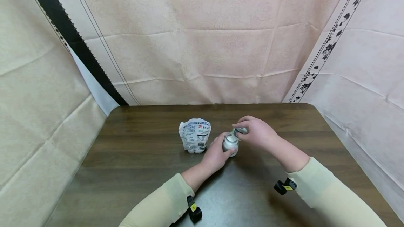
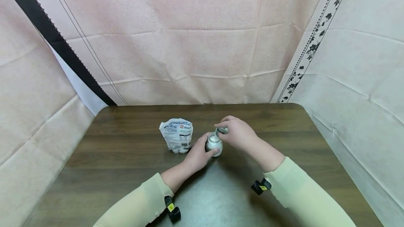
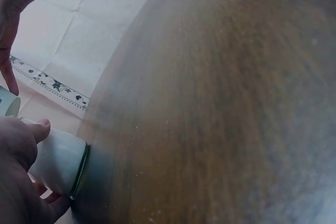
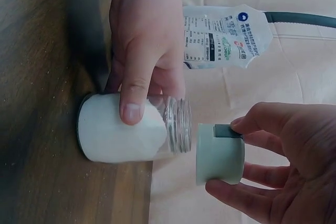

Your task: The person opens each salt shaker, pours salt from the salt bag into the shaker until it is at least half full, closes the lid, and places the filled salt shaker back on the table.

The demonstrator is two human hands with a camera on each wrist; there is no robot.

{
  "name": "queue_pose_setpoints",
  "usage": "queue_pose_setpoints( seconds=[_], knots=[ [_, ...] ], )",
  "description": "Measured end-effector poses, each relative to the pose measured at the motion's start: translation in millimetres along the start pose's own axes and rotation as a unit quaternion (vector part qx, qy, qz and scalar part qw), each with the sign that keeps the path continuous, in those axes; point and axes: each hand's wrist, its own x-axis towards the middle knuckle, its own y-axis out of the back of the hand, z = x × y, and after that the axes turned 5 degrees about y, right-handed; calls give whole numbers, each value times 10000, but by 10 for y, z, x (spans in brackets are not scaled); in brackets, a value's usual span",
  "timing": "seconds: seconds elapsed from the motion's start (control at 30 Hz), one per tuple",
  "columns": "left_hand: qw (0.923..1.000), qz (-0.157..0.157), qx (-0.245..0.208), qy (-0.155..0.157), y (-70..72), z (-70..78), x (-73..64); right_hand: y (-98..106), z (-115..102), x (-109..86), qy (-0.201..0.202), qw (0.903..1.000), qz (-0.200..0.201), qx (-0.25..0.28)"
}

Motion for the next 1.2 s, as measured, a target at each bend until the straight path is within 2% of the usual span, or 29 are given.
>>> queue_pose_setpoints(
  seconds=[0.37,0.63,1.2],
  knots=[
    [10000,-29,-45,42,13,-9,10,-45,-80,66,129,9999,-107,27],
    [9999,-93,-80,90,15,-12,6,-76,-107,100,-63,9996,-270,111],
    [9997,-215,-90,80,32,-17,0,-139,-142,153,-41,9982,-589,58]
  ],
)
